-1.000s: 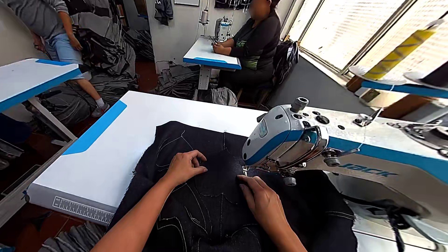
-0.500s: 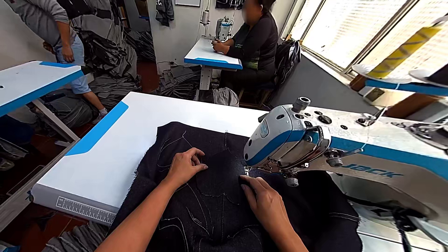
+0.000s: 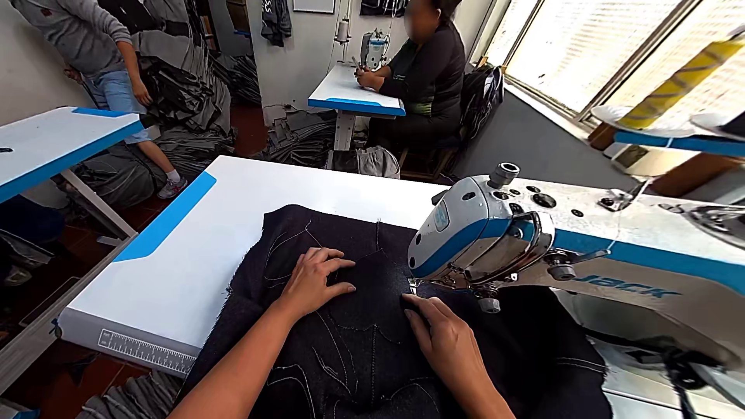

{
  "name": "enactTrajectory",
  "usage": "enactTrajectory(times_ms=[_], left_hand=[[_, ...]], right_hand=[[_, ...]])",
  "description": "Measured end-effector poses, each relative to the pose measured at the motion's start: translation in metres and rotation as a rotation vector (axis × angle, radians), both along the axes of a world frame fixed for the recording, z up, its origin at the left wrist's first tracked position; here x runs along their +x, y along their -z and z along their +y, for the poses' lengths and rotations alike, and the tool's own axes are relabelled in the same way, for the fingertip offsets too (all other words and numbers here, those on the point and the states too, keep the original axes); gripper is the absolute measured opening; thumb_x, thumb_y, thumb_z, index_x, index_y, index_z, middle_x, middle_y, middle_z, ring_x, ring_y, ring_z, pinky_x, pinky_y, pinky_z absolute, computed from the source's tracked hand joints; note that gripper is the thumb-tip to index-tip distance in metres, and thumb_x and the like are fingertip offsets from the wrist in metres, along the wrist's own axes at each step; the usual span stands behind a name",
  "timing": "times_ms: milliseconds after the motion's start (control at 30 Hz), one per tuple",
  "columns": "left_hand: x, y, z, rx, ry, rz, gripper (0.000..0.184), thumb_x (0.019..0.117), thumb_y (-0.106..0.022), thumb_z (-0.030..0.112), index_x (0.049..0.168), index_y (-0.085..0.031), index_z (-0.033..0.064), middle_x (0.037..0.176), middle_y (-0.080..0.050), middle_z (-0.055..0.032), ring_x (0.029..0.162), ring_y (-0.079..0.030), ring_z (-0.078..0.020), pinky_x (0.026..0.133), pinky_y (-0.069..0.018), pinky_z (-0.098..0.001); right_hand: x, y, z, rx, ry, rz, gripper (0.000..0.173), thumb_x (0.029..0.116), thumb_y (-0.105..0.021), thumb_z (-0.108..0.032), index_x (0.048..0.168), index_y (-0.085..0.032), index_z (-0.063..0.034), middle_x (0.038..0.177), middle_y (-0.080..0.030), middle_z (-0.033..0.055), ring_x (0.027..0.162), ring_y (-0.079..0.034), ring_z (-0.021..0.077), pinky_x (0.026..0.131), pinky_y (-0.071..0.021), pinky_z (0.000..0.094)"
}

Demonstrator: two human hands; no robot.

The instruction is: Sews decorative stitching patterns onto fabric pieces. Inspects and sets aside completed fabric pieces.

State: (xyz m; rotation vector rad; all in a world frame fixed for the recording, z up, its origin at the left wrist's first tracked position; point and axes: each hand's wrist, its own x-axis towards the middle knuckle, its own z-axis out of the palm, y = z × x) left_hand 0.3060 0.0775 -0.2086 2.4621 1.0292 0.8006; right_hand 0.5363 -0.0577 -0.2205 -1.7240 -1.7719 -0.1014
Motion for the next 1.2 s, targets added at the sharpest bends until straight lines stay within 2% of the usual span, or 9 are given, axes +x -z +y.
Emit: enactTrajectory(times_ms=[200,300,367,433,500,600,667,967,1200], left_hand=[[0.0,-0.001,0.001,-0.024,-0.005,0.024,0.043,0.0898,-0.076,0.042,0.126,-0.074,0.0182,0.135,-0.065,-0.0058,0.127,-0.055,-0.0307,0.101,-0.0428,-0.0544],[0.006,-0.006,-0.002,0.011,0.044,-0.01,0.045,0.0864,-0.08,0.025,0.129,-0.071,0.0157,0.14,-0.06,-0.0095,0.131,-0.052,-0.033,0.103,-0.0427,-0.0573],[0.016,-0.012,-0.007,0.151,0.154,-0.006,0.035,0.086,-0.076,0.012,0.121,-0.075,0.0139,0.136,-0.064,-0.0098,0.133,-0.053,-0.0316,0.105,-0.0439,-0.0549],[0.031,-0.017,-0.013,0.227,0.304,0.058,0.026,0.0937,-0.067,0.009,0.119,-0.075,0.0108,0.133,-0.067,-0.0094,0.135,-0.054,-0.0298,0.111,-0.0433,-0.0508],[0.047,-0.017,-0.017,0.179,0.38,0.186,0.031,0.1035,-0.057,0.018,0.129,-0.069,0.0052,0.14,-0.063,-0.0122,0.142,-0.049,-0.0292,0.118,-0.037,-0.0475],[0.057,-0.012,-0.021,0.021,0.346,0.437,0.054,0.1124,-0.031,0.036,0.155,-0.042,0.0047,0.165,-0.035,-0.0098,0.157,-0.023,-0.0226,0.128,-0.0145,-0.0479],[0.058,-0.013,-0.022,-0.031,0.325,0.5,0.058,0.1127,-0.023,0.04,0.161,-0.031,0.0075,0.17,-0.023,-0.0076,0.159,-0.013,-0.0205,0.128,-0.0055,-0.053],[0.059,-0.014,-0.026,-0.031,0.238,0.534,0.062,0.1106,-0.026,0.048,0.163,-0.028,0.0148,0.171,-0.019,-0.0066,0.159,-0.011,-0.0223,0.126,-0.0035,-0.059],[0.057,-0.013,-0.054,-0.049,0.222,0.527,0.068,0.1103,-0.022,0.05,0.163,-0.024,0.0078,0.171,-0.015,-0.0142,0.16,-0.005,-0.0285,0.125,0.0019,-0.062]], right_hand=[[0.0,0.0,0.0,-0.007,0.007,-0.001,0.028,0.0964,-0.058,-0.017,0.113,-0.077,-0.0042,0.086,-0.069,0.0136,0.07,-0.069,0.0318,0.057,-0.0559,0.0493],[-0.001,-0.001,0.001,-0.006,0.013,-0.007,0.027,0.0958,-0.06,-0.017,0.112,-0.077,-0.0046,0.085,-0.068,0.0138,0.069,-0.069,0.0318,0.057,-0.056,0.0486],[-0.001,-0.001,0.001,-0.01,0.017,-0.013,0.026,0.096,-0.061,-0.017,0.112,-0.077,-0.0043,0.085,-0.068,0.0139,0.069,-0.069,0.0319,0.057,-0.056,0.0481],[-0.001,0.0,0.001,-0.006,0.018,-0.014,0.026,0.0956,-0.061,-0.016,0.112,-0.077,-0.0044,0.085,-0.068,0.0137,0.069,-0.069,0.0316,0.057,-0.0559,0.0479],[-0.001,0.0,0.001,-0.01,0.014,-0.011,0.026,0.0957,-0.061,-0.016,0.112,-0.077,-0.004,0.086,-0.069,0.0144,0.07,-0.07,0.0321,0.057,-0.0559,0.0484],[0.0,0.0,0.001,-0.011,0.014,-0.011,0.026,0.0955,-0.061,-0.017,0.112,-0.077,-0.0045,0.086,-0.069,0.0138,0.071,-0.07,0.031,0.058,-0.0567,0.0471],[-0.001,0.0,0.001,-0.007,0.015,-0.007,0.027,0.095,-0.061,-0.017,0.112,-0.077,-0.0042,0.087,-0.069,0.0139,0.07,-0.07,0.0308,0.057,-0.0566,0.0472],[-0.001,-0.002,-0.001,-0.029,0.032,-0.02,0.028,0.0955,-0.061,-0.02,0.113,-0.077,-0.0048,0.084,-0.069,0.0146,0.066,-0.068,0.0318,0.056,-0.0554,0.0482],[0.009,0.004,-0.027,-0.009,0.0,0.024,0.038,0.0956,-0.055,-0.033,0.115,-0.078,-0.0102,0.075,-0.064,0.0064,0.054,-0.057,0.0163,0.051,-0.049,0.0317]])
